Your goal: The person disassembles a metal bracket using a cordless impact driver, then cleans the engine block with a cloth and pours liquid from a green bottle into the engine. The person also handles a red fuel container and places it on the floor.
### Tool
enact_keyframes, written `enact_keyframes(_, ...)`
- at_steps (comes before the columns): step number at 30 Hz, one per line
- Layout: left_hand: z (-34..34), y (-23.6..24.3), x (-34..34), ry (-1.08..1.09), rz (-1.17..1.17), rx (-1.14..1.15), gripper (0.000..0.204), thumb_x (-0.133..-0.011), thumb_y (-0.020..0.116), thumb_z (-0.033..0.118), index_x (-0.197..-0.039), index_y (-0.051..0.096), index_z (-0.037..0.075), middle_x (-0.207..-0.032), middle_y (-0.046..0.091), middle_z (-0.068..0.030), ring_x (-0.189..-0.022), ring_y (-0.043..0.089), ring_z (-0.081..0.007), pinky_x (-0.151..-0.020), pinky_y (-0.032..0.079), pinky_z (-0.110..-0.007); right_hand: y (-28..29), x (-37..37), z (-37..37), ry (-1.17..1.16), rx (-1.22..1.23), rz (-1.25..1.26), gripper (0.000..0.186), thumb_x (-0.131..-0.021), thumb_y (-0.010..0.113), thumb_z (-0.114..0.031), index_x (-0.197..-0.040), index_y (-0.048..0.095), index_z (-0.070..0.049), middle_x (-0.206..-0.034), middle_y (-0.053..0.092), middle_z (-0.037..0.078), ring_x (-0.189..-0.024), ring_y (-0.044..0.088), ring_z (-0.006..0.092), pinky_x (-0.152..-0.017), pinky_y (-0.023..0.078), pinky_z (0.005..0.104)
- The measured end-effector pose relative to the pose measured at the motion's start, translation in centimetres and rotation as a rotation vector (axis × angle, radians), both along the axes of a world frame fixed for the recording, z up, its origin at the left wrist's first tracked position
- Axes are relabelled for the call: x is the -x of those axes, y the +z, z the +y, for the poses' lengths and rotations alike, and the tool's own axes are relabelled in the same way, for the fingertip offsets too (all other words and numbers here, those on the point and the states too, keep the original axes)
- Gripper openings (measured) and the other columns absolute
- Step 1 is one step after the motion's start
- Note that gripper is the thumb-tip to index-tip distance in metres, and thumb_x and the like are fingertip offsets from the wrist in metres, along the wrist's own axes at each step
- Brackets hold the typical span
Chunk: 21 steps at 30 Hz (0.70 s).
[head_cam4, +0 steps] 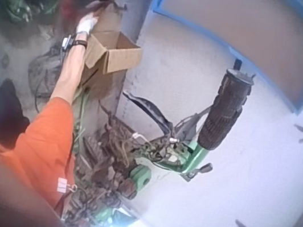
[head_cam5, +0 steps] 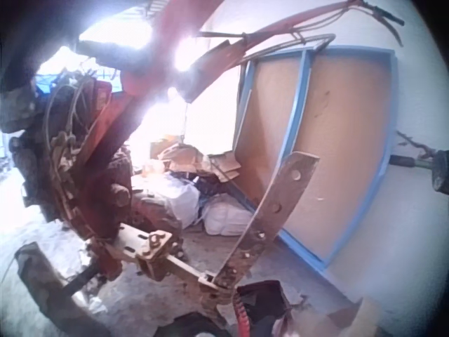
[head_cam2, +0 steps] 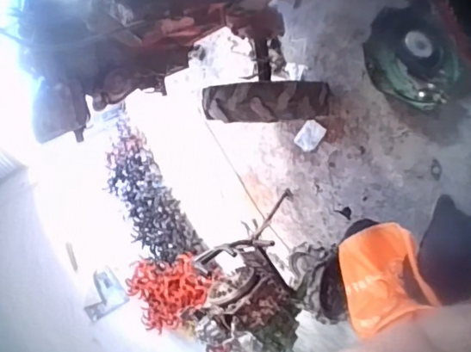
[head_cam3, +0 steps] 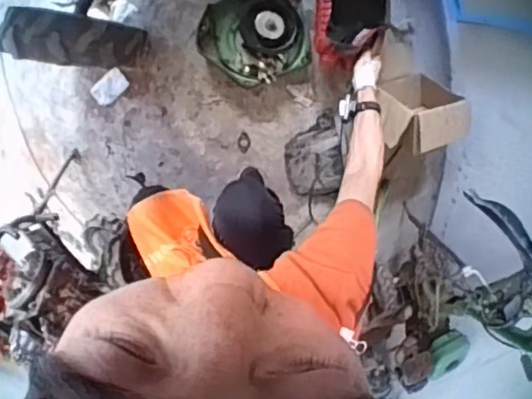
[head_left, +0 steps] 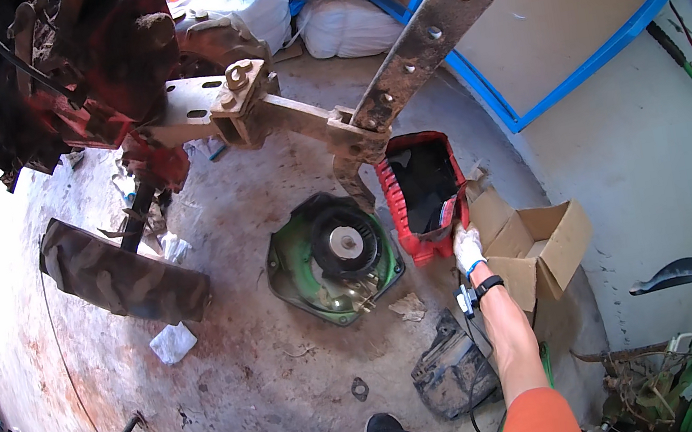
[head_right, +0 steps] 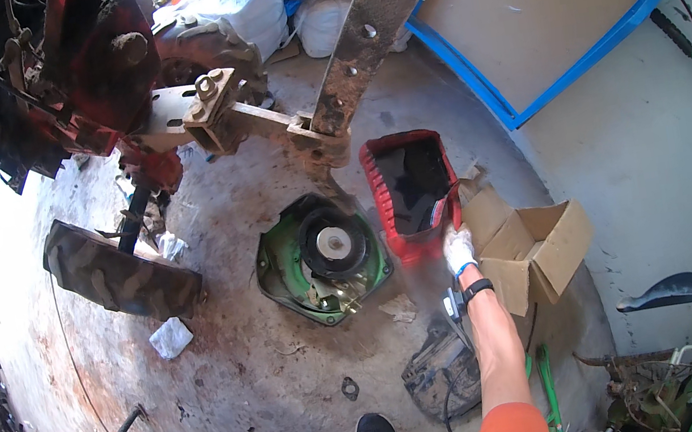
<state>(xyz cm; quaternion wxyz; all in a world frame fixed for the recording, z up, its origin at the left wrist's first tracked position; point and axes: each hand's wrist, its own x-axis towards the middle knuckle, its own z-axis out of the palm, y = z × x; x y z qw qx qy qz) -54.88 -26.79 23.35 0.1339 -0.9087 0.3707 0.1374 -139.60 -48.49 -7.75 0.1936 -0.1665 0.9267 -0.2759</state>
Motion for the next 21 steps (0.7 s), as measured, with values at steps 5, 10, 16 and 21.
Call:
enact_keyframes(5, 0.4, 0.4, 0.1, 0.019, -0.022, -0.010, 0.129, -0.060, 0.096, 0.024, -0.167, 0.030, -0.001, -0.161, 0.046, -0.0294, -0.148, 0.049, -0.0468, -0.126, 0.041, -0.051, -1.5, 1.1, -2.2, -0.054, 0.058, 0.021, 0.072, -0.110, 0.056, -0.054, -0.143, 0.059, 0.010, -0.138, 0.065, 0.041, -0.130, 0.062, 0.0571, -0.109, 0.050, 0.0573)
enact_keyframes(10, 0.6, 1.3, 0.4, 0.039, -0.046, -0.013, 0.129, -0.060, 0.096, 0.024, -0.168, 0.030, 0.000, -0.161, 0.046, -0.0294, -0.148, 0.049, -0.0469, -0.127, 0.041, -0.051, -3.3, 1.1, -3.4, -0.119, 0.079, -0.051, 0.071, -0.110, 0.056, -0.054, -0.140, 0.060, 0.011, -0.134, 0.068, 0.039, -0.126, 0.065, 0.0560, -0.107, 0.051, 0.0564)
enact_keyframes(16, 2.1, 2.6, 0.1, 0.059, -0.085, -0.023, 0.129, -0.060, 0.096, 0.024, -0.168, 0.029, 0.000, -0.162, 0.045, -0.0294, -0.149, 0.048, -0.0470, -0.127, 0.041, -0.051, -3.1, 1.5, -4.6, -0.128, 0.022, -0.094, 0.084, -0.110, 0.052, -0.061, -0.151, 0.053, 0.012, -0.145, 0.063, 0.039, -0.135, 0.062, 0.0530, -0.114, 0.049, 0.0518)
enact_keyframes(21, 7.6, 6.5, -4.3, 0.130, -0.187, -0.033, 0.129, -0.060, 0.096, 0.024, -0.168, 0.029, 0.001, -0.163, 0.045, -0.0294, -0.149, 0.048, -0.0471, -0.128, 0.040, -0.052, -4.3, 3.5, -3.9, -0.043, -0.036, -0.004, 0.096, -0.108, 0.043, -0.076, -0.154, 0.054, 0.008, -0.150, 0.060, 0.037, -0.139, 0.061, 0.0498, -0.114, 0.050, 0.0507)
